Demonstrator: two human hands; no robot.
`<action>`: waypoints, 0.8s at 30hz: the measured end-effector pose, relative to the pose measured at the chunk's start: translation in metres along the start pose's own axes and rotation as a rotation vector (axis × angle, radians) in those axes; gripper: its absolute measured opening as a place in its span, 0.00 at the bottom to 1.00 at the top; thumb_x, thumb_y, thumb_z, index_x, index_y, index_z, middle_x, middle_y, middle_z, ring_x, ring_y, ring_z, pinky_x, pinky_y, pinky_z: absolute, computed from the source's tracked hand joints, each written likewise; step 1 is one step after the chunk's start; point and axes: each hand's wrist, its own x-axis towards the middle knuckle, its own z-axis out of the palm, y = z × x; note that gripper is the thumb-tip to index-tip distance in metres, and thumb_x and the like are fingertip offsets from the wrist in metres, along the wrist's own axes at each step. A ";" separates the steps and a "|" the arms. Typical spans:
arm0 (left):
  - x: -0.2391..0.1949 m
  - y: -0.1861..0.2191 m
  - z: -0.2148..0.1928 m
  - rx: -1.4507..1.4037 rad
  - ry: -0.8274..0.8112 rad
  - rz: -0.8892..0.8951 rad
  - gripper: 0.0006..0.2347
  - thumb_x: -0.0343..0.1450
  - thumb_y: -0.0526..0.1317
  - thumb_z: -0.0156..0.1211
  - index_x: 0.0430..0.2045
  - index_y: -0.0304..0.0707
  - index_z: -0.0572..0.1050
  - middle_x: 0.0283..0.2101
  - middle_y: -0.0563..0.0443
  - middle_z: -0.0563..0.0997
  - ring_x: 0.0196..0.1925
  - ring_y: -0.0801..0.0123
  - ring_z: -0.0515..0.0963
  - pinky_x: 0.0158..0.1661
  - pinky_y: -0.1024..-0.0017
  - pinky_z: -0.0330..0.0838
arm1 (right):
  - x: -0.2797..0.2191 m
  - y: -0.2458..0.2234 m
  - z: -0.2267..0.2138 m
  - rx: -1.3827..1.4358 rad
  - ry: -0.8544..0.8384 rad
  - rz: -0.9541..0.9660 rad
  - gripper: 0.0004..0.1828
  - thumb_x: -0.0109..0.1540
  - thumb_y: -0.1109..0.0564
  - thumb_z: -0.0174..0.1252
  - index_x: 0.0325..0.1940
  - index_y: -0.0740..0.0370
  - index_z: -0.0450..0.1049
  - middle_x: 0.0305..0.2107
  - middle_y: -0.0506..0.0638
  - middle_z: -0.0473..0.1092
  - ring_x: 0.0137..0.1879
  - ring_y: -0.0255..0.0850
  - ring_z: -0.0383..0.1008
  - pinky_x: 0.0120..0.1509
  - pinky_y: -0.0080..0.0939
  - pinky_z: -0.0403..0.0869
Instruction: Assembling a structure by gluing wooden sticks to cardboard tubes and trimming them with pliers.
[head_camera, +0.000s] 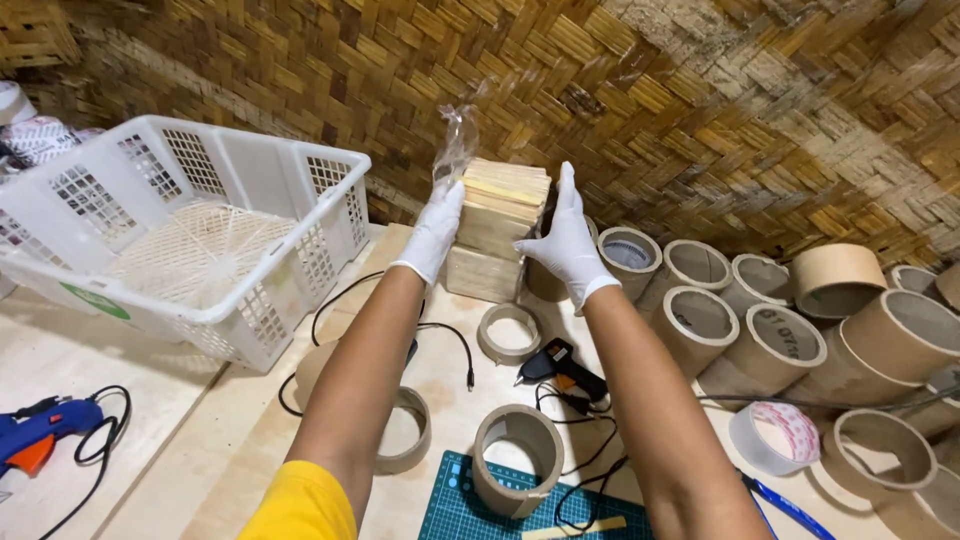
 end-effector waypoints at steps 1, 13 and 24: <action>-0.018 0.012 0.000 -0.018 -0.001 -0.032 0.21 0.74 0.60 0.57 0.62 0.65 0.71 0.71 0.51 0.67 0.71 0.43 0.66 0.61 0.28 0.58 | -0.002 0.002 -0.003 -0.017 -0.003 -0.010 0.77 0.47 0.56 0.78 0.83 0.47 0.27 0.75 0.65 0.48 0.79 0.67 0.50 0.83 0.61 0.53; -0.057 0.082 -0.024 -0.148 0.314 0.090 0.36 0.66 0.45 0.72 0.70 0.57 0.59 0.72 0.40 0.58 0.74 0.43 0.58 0.68 0.35 0.48 | -0.085 -0.006 -0.096 -0.161 0.176 -0.468 0.36 0.58 0.60 0.66 0.71 0.54 0.67 0.65 0.59 0.62 0.74 0.60 0.60 0.76 0.61 0.58; -0.122 0.113 0.017 1.257 0.208 0.635 0.21 0.65 0.65 0.60 0.39 0.53 0.79 0.77 0.40 0.46 0.77 0.32 0.42 0.67 0.27 0.38 | -0.315 -0.044 -0.202 -0.249 0.319 -0.405 0.15 0.62 0.64 0.56 0.53 0.62 0.77 0.62 0.60 0.72 0.69 0.49 0.72 0.79 0.49 0.66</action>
